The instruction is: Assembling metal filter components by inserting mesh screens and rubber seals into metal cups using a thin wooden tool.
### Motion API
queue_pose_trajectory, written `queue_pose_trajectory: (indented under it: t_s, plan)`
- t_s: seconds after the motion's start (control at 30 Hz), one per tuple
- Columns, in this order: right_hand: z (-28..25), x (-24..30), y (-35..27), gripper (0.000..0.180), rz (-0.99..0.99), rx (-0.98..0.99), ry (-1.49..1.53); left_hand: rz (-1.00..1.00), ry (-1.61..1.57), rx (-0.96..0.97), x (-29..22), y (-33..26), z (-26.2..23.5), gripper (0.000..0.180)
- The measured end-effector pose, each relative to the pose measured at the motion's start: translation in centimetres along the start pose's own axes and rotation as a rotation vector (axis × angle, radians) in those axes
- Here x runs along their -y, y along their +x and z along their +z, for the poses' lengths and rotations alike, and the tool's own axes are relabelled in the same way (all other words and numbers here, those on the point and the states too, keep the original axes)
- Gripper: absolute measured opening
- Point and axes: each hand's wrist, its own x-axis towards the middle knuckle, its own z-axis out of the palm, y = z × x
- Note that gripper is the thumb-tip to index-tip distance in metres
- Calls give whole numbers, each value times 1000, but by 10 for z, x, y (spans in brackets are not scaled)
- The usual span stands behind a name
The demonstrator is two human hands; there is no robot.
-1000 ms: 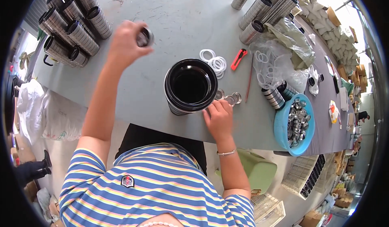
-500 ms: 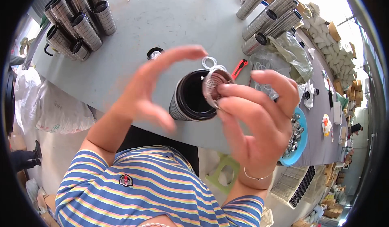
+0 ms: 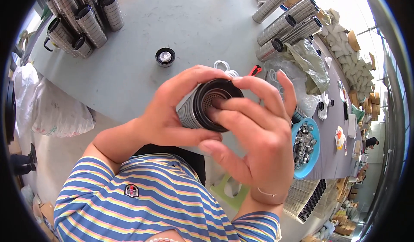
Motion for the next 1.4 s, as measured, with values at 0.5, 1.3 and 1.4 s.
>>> queue_pose_trajectory:
  t_s: [0.5,1.3,1.4]
  plan:
    - [238,-105,-133,15,407,-230,44,-976,1457,305,18,-54,-123,67]
    - [12,8,-10,61,13,-16,-128,-81,364,35,-4,-12,-2,90]
    - [8,7,3,71,-6,111,-92,-20,202,-83,5,-9,2,84]
